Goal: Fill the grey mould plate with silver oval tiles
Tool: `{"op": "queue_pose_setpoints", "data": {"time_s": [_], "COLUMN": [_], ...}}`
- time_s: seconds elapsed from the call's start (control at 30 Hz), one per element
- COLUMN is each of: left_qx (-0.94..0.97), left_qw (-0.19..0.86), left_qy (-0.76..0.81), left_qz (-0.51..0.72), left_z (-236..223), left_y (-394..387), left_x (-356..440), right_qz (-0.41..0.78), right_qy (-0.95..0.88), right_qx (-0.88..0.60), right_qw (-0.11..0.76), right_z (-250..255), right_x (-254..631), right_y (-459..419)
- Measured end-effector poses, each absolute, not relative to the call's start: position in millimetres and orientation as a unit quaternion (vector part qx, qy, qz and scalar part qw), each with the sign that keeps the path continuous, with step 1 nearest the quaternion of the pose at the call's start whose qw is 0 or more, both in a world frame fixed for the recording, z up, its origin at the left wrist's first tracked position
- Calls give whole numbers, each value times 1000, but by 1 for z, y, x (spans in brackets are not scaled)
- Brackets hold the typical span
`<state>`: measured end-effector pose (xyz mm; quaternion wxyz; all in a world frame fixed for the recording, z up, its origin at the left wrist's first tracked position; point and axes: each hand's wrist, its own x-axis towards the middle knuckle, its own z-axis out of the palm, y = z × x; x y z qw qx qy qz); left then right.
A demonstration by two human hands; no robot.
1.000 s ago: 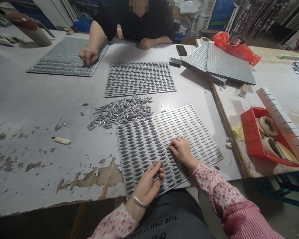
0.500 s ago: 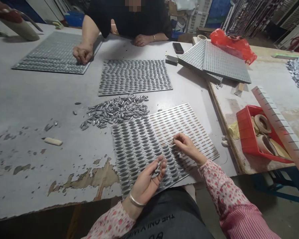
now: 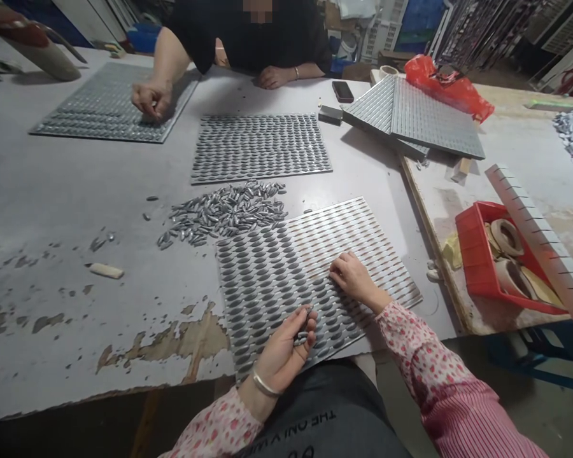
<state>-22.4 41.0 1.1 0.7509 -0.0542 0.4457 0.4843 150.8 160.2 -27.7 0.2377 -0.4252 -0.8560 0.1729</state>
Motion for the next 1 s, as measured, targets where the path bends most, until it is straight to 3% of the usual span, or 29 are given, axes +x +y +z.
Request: {"op": "queue_pose_setpoints", "data": {"time_s": [0.2,0.37,0.47,0.6,0.7,1.0], "left_qx": [-68,-64,-64,-94,-119,-79], "left_qw": [744,756,768,757,757,777], "left_qy": [418,386,367,408,406,384], "left_qz": [517,525,521,501,498,493], "left_z": [-1,1,3,3,3,8], "left_y": [48,50,49,48,46,43], "left_x": [-20,-21,-26,-32,-33,-36], "right_qz": [440,505,454,293,247,169], "right_qy": [-809,-748,-758,-858,-873,-869], "right_qx": [-294,-303,-361,-361,-376,-404], "right_qw": [256,306,298,218,189,231], "right_z": [-8,-8,-15,-21,-25,-27], "right_x": [137,127,130,128,121,111], "right_y": [128,129,147,167,170,163]}}
